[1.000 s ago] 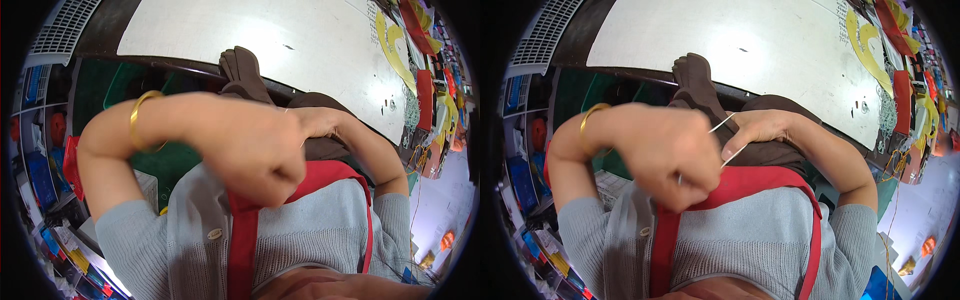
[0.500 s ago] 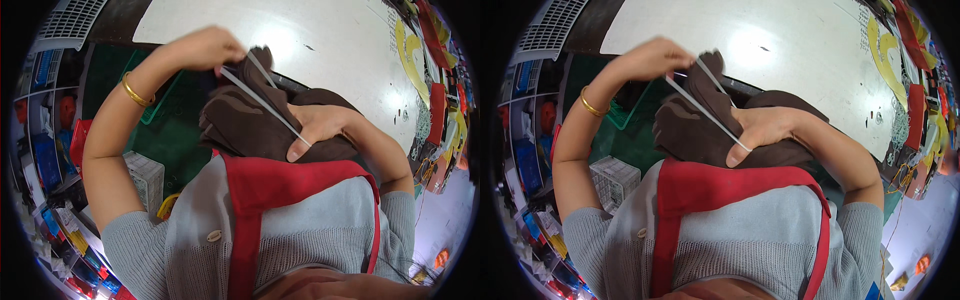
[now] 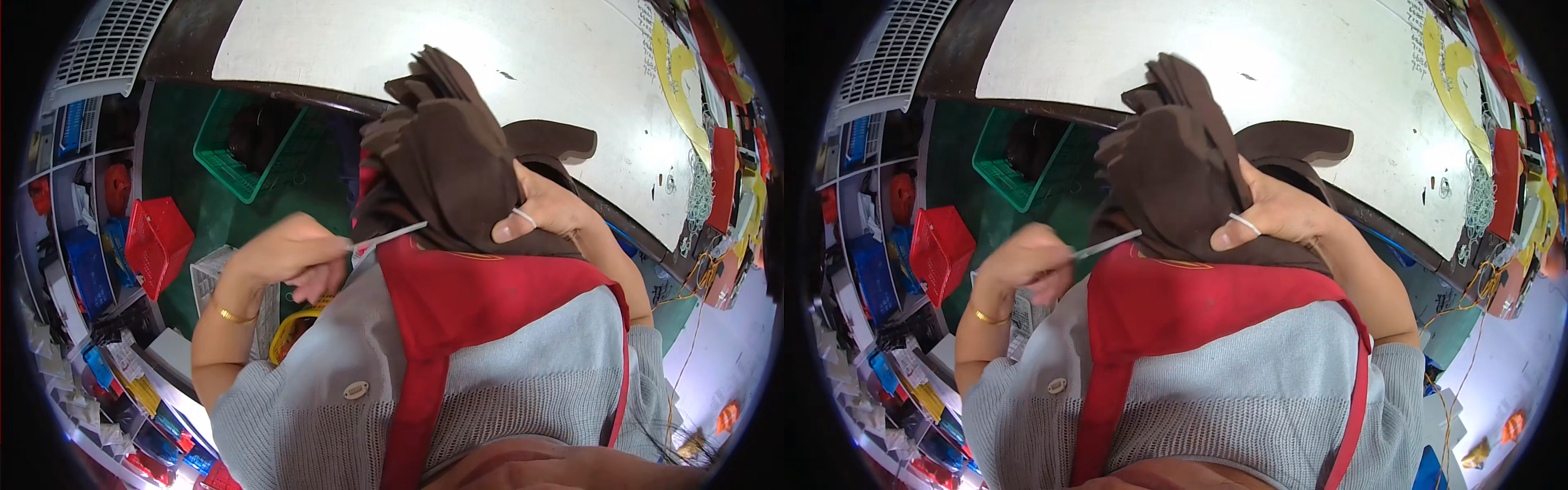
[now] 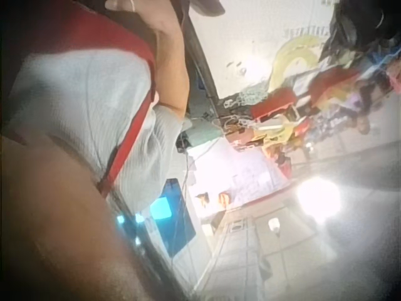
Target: Marking leather shoe components with a silver pen and bundling them together with an elastic band.
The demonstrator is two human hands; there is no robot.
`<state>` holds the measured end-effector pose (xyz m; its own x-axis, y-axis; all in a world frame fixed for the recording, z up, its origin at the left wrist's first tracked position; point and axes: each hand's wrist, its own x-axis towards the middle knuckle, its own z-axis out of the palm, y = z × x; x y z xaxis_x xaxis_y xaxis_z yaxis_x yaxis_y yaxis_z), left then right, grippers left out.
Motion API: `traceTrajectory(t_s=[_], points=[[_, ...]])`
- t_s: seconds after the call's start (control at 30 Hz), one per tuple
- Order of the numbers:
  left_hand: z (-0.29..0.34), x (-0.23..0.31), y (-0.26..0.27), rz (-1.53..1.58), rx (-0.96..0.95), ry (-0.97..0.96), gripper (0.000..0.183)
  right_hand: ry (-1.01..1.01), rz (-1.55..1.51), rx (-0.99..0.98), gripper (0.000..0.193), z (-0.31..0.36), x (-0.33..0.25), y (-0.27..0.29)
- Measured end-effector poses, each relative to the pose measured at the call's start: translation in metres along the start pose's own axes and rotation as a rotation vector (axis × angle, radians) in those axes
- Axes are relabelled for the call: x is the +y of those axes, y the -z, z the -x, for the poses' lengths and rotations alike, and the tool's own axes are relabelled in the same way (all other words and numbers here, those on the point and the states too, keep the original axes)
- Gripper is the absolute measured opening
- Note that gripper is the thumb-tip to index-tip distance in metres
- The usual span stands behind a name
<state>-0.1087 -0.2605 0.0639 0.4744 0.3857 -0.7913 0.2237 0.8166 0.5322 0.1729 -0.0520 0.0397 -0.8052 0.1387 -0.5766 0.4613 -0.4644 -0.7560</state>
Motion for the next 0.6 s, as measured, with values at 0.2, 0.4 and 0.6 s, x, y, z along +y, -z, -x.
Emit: traceTrajectory(t_s=[0.2, 0.4, 0.6], points=[[-0.018, 0.061, -0.040, 0.097, -0.045, -1.579, 0.030, -0.045, -0.091, 0.049, 0.111, -0.013, 0.001, 0.006], [0.019, 0.016, -0.031, -0.317, 0.236, -1.408, 0.022, -0.013, -0.114, 0.145, 0.092, -0.015, 0.009, 0.013], [-0.033, -0.023, -0.037, -0.158, 0.803, -0.910, 0.011, 0.073, 0.017, 0.262, 0.063, -0.016, 0.035, 0.044]])
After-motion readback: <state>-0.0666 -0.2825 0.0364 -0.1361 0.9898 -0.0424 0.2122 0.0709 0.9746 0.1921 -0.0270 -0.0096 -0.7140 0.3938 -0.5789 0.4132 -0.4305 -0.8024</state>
